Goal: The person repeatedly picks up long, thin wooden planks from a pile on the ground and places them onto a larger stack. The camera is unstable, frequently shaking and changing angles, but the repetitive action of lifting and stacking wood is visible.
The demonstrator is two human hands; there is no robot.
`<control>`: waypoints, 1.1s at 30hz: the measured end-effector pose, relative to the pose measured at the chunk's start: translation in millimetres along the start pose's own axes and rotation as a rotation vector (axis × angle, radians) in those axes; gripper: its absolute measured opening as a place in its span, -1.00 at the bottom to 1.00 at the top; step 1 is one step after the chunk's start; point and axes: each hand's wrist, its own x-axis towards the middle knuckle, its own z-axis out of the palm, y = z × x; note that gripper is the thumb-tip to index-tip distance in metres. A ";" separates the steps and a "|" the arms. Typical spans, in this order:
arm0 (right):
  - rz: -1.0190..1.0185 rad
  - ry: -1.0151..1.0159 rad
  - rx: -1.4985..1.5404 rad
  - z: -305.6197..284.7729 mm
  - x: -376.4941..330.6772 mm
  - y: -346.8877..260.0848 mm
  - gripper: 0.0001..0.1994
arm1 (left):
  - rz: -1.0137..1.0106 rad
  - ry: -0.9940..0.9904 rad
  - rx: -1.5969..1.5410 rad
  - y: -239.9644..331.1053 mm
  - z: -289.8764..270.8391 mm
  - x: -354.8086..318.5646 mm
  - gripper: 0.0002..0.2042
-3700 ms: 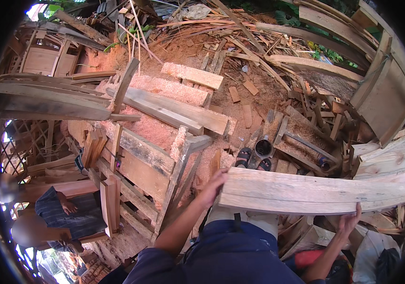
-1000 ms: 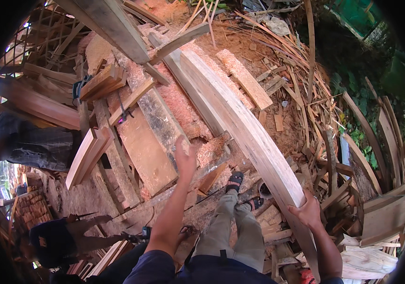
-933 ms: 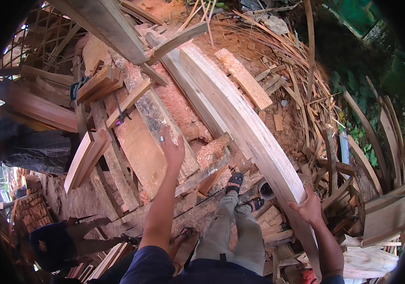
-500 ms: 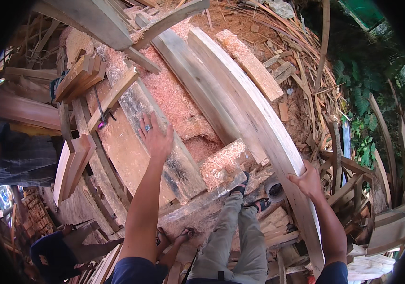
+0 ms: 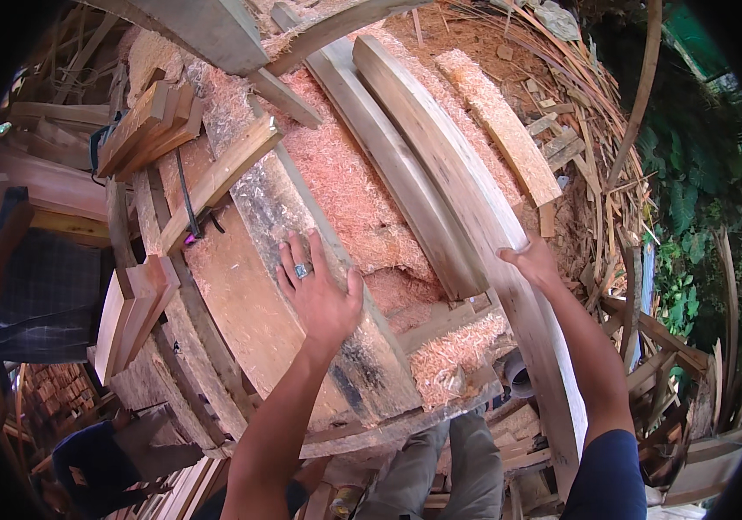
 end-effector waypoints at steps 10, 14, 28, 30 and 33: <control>-0.108 -0.018 0.007 59.4 131.0 -50.3 -0.27 | -0.006 -0.080 -0.041 0.4 -4.2 3.8 -0.18; -0.105 -0.005 0.033 67.6 167.9 -65.2 -0.28 | -0.001 -0.103 -0.042 -1.3 -3.2 4.7 -0.15; -0.078 -0.048 0.253 74.6 247.0 -46.8 -0.29 | 0.029 -0.146 -0.074 0.3 -4.4 12.3 -0.13; -0.104 -0.109 0.287 76.1 251.0 -44.0 -0.27 | 0.028 -0.143 -0.065 -2.0 -5.2 11.8 -0.12; -0.149 -0.177 0.297 77.3 249.4 -42.6 -0.25 | 0.018 -0.164 -0.064 0.1 -7.0 12.2 -0.10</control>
